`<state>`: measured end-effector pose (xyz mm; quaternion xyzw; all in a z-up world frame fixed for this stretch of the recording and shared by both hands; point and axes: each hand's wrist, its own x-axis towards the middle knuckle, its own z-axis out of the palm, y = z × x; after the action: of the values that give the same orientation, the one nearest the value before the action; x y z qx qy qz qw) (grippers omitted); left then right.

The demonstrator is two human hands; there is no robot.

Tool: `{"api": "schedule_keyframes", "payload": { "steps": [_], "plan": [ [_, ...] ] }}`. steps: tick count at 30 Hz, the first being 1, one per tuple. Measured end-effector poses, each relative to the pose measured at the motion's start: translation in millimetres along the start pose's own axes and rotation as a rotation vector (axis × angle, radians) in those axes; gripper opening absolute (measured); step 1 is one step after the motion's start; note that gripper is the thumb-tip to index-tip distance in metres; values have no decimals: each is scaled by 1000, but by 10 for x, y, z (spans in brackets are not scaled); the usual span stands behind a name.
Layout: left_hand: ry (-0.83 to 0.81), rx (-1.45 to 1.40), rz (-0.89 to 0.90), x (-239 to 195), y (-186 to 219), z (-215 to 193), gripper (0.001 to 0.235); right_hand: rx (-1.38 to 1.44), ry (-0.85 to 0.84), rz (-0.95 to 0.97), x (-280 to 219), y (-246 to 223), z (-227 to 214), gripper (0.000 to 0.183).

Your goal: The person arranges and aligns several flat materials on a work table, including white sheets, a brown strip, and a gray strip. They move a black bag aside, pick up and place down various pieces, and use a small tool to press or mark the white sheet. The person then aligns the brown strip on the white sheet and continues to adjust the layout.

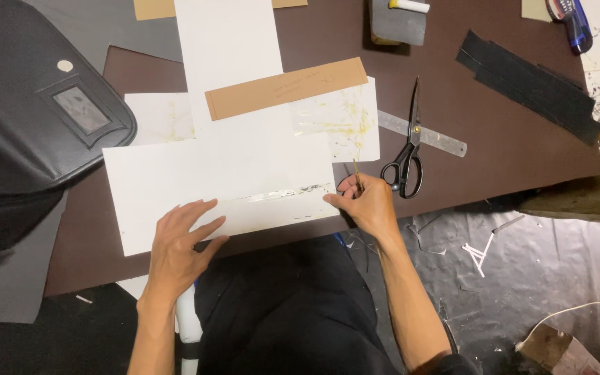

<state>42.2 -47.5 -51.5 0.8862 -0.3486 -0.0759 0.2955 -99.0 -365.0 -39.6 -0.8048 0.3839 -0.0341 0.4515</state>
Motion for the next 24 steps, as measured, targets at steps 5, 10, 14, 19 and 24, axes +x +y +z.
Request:
{"api": "schedule_keyframes", "payload": {
  "steps": [5, 10, 14, 19, 24],
  "plan": [
    [-17, -27, -10, 17, 17, -19, 25, 5, -18, -1, 66, 44, -18, 26],
    [-27, -24, -25, -2, -3, 8, 26, 14, -43, 19, 72, 23, -31, 26],
    [-36, -22, -34, 21, 30, -19, 25, 29, -46, 23, 78, 36, -42, 26],
    [-40, -49, -41, 22, 40, -25, 24, 23, -58, 25, 91, 66, -39, 27],
    [-42, -50, -40, 27, 38, -28, 23, 12, -59, 34, 77, 31, -45, 26]
  ]
}}
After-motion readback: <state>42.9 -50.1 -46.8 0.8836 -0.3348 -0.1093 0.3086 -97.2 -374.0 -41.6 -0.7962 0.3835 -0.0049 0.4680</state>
